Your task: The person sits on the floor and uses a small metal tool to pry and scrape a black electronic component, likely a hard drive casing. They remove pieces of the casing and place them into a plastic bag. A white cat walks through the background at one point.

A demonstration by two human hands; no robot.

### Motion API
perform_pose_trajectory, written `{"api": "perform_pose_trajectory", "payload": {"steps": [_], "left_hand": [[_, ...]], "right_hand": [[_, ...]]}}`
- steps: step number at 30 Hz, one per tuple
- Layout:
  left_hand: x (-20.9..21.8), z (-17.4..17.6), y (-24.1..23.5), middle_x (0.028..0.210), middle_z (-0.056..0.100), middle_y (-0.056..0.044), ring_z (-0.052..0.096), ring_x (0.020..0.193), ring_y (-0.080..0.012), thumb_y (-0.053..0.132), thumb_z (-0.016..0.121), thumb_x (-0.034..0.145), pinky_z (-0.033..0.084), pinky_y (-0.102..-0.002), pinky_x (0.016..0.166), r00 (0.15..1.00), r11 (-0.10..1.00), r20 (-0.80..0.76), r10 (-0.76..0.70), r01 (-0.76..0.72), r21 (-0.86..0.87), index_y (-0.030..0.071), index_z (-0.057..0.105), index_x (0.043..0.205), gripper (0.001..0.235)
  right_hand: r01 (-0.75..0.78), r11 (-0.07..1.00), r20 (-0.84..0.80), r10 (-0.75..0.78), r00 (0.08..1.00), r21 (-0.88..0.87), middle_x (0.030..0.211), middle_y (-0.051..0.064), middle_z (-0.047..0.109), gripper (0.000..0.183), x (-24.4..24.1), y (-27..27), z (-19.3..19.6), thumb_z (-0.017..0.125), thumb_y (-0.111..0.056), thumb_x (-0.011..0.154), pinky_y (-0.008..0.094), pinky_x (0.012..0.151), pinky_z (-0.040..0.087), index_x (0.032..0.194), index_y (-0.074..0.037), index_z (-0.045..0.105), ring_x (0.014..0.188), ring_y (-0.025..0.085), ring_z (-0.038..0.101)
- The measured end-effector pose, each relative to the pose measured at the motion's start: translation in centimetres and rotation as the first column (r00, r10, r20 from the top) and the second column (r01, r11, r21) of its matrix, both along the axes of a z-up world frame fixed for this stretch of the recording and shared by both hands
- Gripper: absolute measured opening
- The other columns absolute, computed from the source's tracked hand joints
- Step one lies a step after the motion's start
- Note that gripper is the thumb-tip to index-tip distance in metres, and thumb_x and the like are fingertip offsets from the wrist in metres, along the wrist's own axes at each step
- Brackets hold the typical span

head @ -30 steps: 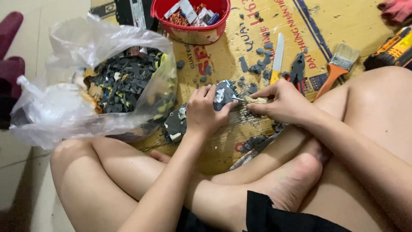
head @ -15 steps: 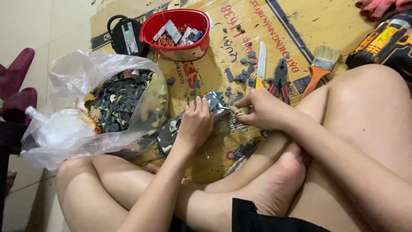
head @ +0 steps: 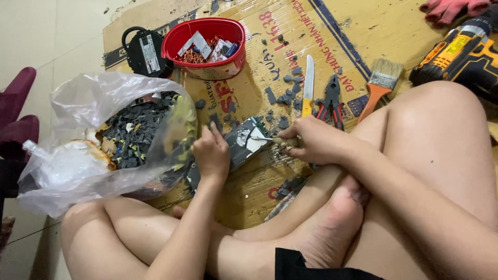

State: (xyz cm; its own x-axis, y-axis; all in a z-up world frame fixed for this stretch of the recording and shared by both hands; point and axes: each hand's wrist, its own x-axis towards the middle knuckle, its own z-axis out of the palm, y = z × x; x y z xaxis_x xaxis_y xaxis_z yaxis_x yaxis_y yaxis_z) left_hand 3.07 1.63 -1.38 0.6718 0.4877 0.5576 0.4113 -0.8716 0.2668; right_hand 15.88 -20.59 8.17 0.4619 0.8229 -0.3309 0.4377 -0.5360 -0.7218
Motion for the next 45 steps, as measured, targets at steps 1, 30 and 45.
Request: {"api": "perform_pose_trajectory", "payload": {"steps": [1, 30, 45], "left_hand": [[0.1, 0.0, -0.2, 0.055, 0.064, -0.017, 0.069, 0.053, -0.0352, 0.012, 0.054, 0.105, 0.055, -0.044, 0.052, 1.000, 1.000, 0.002, -0.002, 0.002, -0.003, 0.002, 0.063, 0.081, 0.027], [-0.8, -2.1, -1.9, 0.084, 0.056, -0.008, 0.059, 0.083, -0.0308, 0.015, 0.057, 0.093, 0.049, -0.043, 0.070, 0.974, 0.971, 0.019, 0.226, -0.227, 0.072, 0.009, 0.061, 0.084, 0.011], [-0.9, -1.4, -1.6, 0.087, 0.056, -0.003, 0.059, 0.086, -0.0227, 0.014, 0.050, 0.098, 0.049, -0.038, 0.071, 0.977, 0.982, -0.101, 0.186, -0.183, 0.034, 0.009, 0.062, 0.094, 0.014]], "right_hand": [[0.002, 1.000, 0.002, -0.002, 1.000, -0.003, 0.103, 0.019, 0.079, 0.034, 0.2, -0.1, -0.1, 0.068, -0.005, 0.086, 0.044, 0.092, 0.056, 0.119, -0.001, 0.075, 0.096, 0.033, 0.075], [-0.171, 0.977, 0.434, 0.100, 0.895, 0.127, 0.087, 0.023, 0.077, 0.042, -2.6, 0.5, -3.2, 0.071, -0.013, 0.076, 0.053, 0.069, 0.060, 0.117, -0.013, 0.076, 0.081, 0.044, 0.074], [-0.203, 0.943, 0.310, 0.116, 0.944, 0.265, 0.086, 0.027, 0.076, 0.043, -0.7, 0.4, -5.0, 0.074, -0.008, 0.079, 0.045, 0.061, 0.059, 0.122, -0.003, 0.075, 0.078, 0.043, 0.075]]}}
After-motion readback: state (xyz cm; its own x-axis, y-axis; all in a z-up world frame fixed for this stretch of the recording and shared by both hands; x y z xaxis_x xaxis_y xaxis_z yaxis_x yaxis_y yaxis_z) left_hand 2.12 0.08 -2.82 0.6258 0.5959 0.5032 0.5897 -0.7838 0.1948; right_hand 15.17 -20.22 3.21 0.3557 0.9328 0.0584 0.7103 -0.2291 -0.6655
